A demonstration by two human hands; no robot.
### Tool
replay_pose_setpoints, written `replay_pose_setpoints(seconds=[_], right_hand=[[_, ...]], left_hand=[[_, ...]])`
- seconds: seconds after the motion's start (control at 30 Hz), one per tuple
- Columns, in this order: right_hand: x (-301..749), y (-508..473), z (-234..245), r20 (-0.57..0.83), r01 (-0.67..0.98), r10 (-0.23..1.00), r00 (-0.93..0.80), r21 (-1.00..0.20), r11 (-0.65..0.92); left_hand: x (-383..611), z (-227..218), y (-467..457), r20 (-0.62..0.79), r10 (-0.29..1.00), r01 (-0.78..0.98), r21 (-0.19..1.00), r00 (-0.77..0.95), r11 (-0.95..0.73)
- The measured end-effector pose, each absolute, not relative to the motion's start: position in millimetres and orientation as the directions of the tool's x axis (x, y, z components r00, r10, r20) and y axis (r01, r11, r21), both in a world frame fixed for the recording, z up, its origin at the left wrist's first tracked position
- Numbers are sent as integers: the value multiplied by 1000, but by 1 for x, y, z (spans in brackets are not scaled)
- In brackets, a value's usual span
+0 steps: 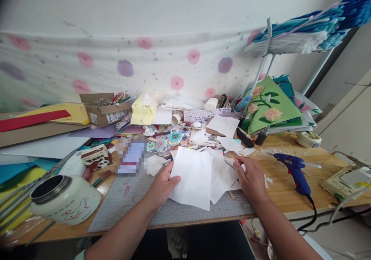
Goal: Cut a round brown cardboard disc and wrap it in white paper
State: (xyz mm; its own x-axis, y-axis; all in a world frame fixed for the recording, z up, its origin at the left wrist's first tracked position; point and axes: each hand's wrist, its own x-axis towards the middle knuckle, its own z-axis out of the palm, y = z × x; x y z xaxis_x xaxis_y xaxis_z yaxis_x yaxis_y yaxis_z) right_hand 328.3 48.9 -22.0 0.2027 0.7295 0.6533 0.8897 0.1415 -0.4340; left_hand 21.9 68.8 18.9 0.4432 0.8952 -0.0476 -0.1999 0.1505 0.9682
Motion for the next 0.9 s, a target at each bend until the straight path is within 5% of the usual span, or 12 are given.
replay_pose_setpoints(seconds=[0.37, 0.57, 0.67, 0.77, 0.9], right_hand=[[325, 50, -20, 682, 889, 714, 159, -413, 197], [324, 44, -16, 698, 862, 694, 178, -451, 232], [316, 33, -8, 700, 844, 693, 173, -468, 262], [296, 20, 11, 653, 766, 750, 104, -534, 358], [269, 10, 43, 365, 235, 910, -198, -883, 406]], left_hand=[[19, 23, 60, 27, 858, -304, 940, 513, 152], [-20, 32, 38, -136, 928, -502, 809, 346, 306], [-34, 30, 29, -231, 867, -345, 848, 441, 402], [-32, 40, 26, -183, 783, -88, 953, 594, 290], [-13, 71, 34, 6, 689, 121, 983, 725, -136]])
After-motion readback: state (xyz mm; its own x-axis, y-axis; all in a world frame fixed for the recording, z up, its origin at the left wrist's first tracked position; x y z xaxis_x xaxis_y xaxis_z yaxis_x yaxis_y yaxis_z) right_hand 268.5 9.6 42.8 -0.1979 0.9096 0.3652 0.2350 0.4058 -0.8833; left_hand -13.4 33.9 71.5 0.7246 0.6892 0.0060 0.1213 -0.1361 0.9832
